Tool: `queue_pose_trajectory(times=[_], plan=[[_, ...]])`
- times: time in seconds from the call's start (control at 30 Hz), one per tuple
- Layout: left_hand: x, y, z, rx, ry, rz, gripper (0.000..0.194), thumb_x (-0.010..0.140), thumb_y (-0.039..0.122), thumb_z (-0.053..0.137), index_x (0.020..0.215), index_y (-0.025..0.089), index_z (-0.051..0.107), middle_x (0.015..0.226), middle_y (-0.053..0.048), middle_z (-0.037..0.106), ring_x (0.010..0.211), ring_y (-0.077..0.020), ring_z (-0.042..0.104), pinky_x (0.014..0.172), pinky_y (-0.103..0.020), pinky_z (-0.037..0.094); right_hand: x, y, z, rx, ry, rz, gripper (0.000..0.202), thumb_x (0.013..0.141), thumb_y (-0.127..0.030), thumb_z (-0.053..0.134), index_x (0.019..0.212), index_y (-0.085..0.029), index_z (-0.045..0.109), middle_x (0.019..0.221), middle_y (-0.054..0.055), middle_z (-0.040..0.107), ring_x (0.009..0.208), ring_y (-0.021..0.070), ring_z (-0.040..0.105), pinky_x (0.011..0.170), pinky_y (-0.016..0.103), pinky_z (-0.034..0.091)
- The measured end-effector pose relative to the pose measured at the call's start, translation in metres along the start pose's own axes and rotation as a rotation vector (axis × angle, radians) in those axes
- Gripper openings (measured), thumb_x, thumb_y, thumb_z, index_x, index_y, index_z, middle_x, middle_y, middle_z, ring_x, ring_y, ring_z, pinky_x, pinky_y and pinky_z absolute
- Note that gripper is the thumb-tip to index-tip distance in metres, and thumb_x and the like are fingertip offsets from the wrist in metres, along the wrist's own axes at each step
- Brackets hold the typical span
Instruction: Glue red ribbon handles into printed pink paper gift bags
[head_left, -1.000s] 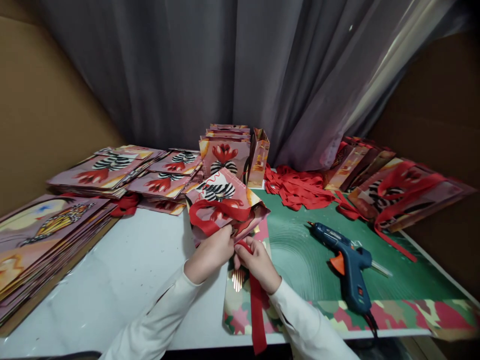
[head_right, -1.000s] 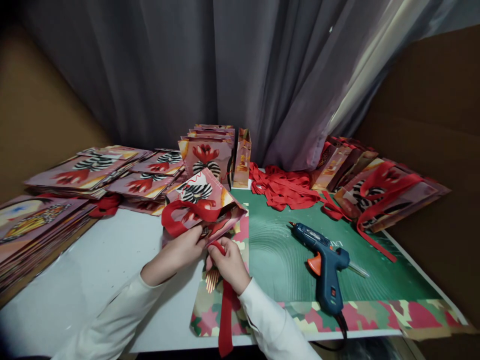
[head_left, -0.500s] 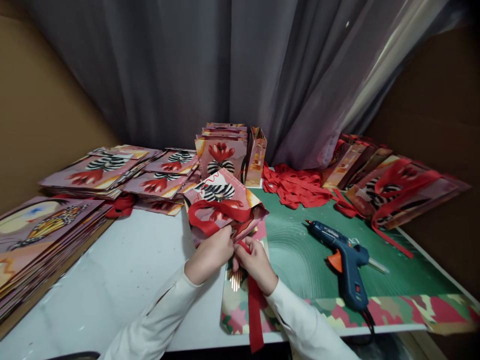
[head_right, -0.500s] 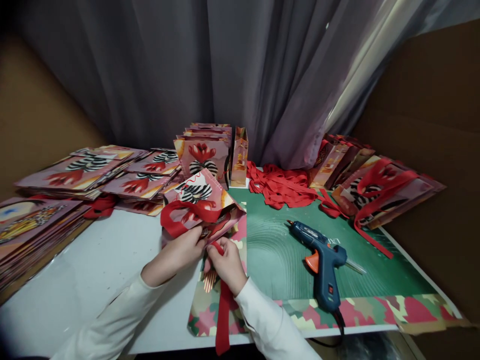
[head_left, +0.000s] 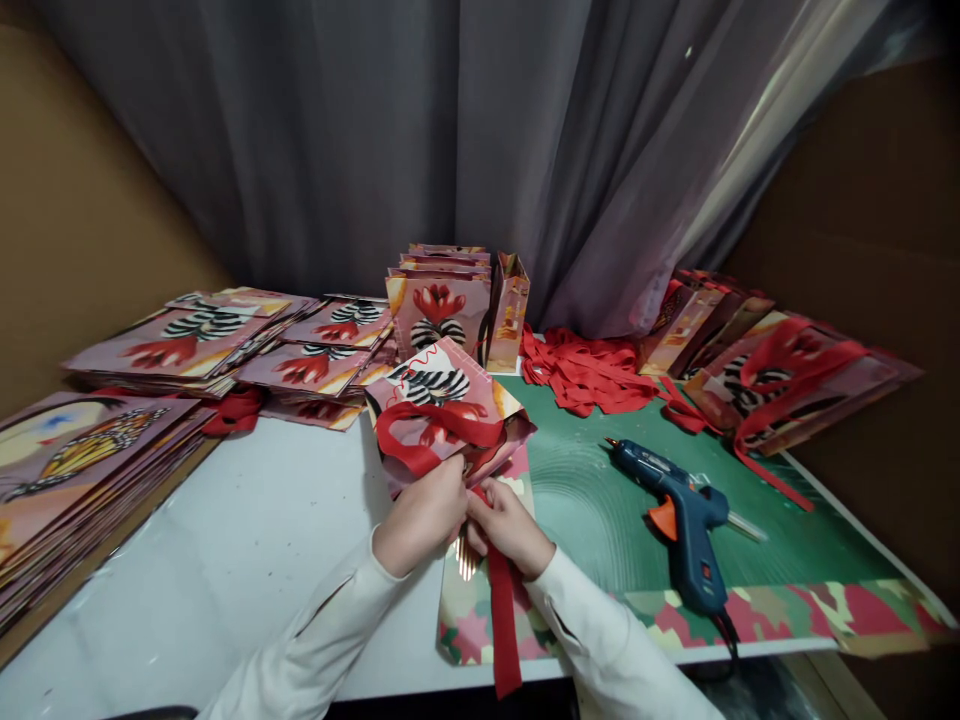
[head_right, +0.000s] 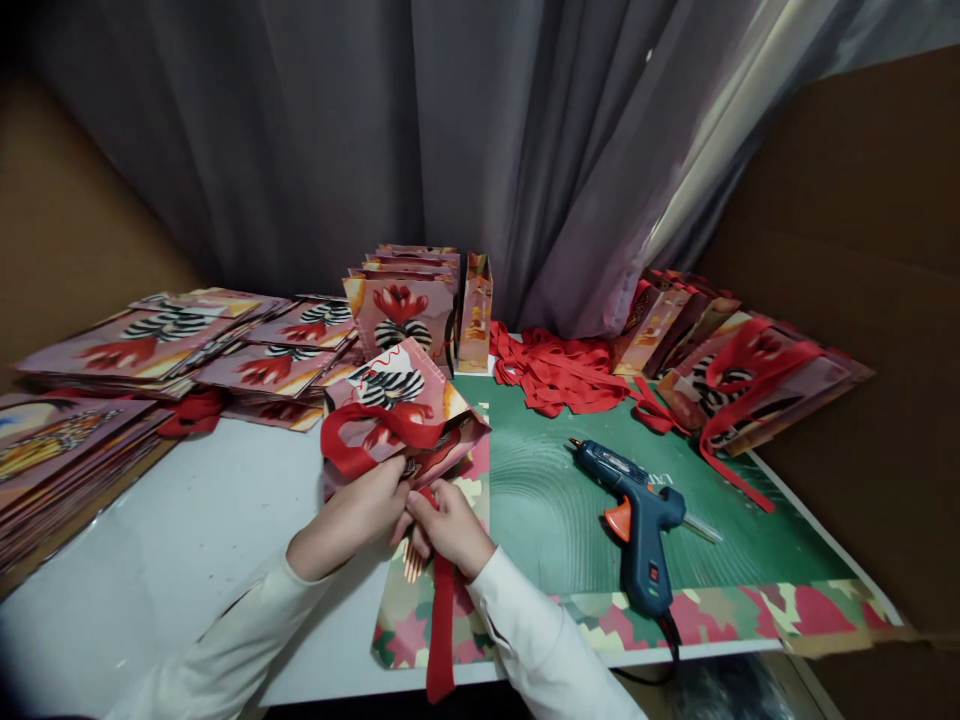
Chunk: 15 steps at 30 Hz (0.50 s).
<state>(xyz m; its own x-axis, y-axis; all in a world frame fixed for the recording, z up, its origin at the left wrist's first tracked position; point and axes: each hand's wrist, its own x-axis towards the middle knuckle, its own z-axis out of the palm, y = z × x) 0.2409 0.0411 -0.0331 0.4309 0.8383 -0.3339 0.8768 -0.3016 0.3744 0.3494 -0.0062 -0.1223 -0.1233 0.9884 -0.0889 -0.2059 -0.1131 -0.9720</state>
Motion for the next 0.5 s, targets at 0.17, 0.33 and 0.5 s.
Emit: queue_pose_trajectory(times=[0.17, 0.33, 0.5], plan=[[0.001, -0.001, -0.004, -0.022, -0.011, 0.004, 0.019, 0.086, 0.018, 0.038, 0.094, 0.020, 0.055, 0.081, -0.004, 0.065, 0.073, -0.0183, 0.062, 0.065, -0.026, 0.041, 0.003, 0.003, -0.002, 0.005, -0.048, 0.022, 0.055, 0.074, -0.075, 0.053, 0.084, -0.022, 0.043, 0.047, -0.004, 0.060, 0.031, 0.0112, 0.049, 0.035, 0.022, 0.039], [0.010, -0.011, 0.000, -0.091, -0.035, 0.044, 0.019, 0.088, 0.022, 0.037, 0.092, 0.021, 0.055, 0.078, -0.003, 0.067, 0.077, -0.0175, 0.063, 0.067, -0.025, 0.044, 0.001, 0.002, -0.002, -0.015, -0.027, -0.004, 0.055, 0.076, -0.075, 0.052, 0.081, -0.021, 0.045, 0.052, -0.001, 0.064, 0.041, 0.0112, 0.056, 0.041, 0.021, 0.042], [0.017, -0.018, 0.007, -0.139, -0.035, 0.029, 0.017, 0.087, 0.024, 0.041, 0.092, 0.022, 0.057, 0.083, -0.005, 0.070, 0.079, -0.0190, 0.065, 0.071, -0.026, 0.047, -0.006, 0.004, 0.001, -0.023, 0.018, -0.002, 0.056, 0.077, -0.076, 0.051, 0.081, -0.020, 0.047, 0.056, 0.000, 0.065, 0.043, 0.0105, 0.055, 0.044, 0.022, 0.043]])
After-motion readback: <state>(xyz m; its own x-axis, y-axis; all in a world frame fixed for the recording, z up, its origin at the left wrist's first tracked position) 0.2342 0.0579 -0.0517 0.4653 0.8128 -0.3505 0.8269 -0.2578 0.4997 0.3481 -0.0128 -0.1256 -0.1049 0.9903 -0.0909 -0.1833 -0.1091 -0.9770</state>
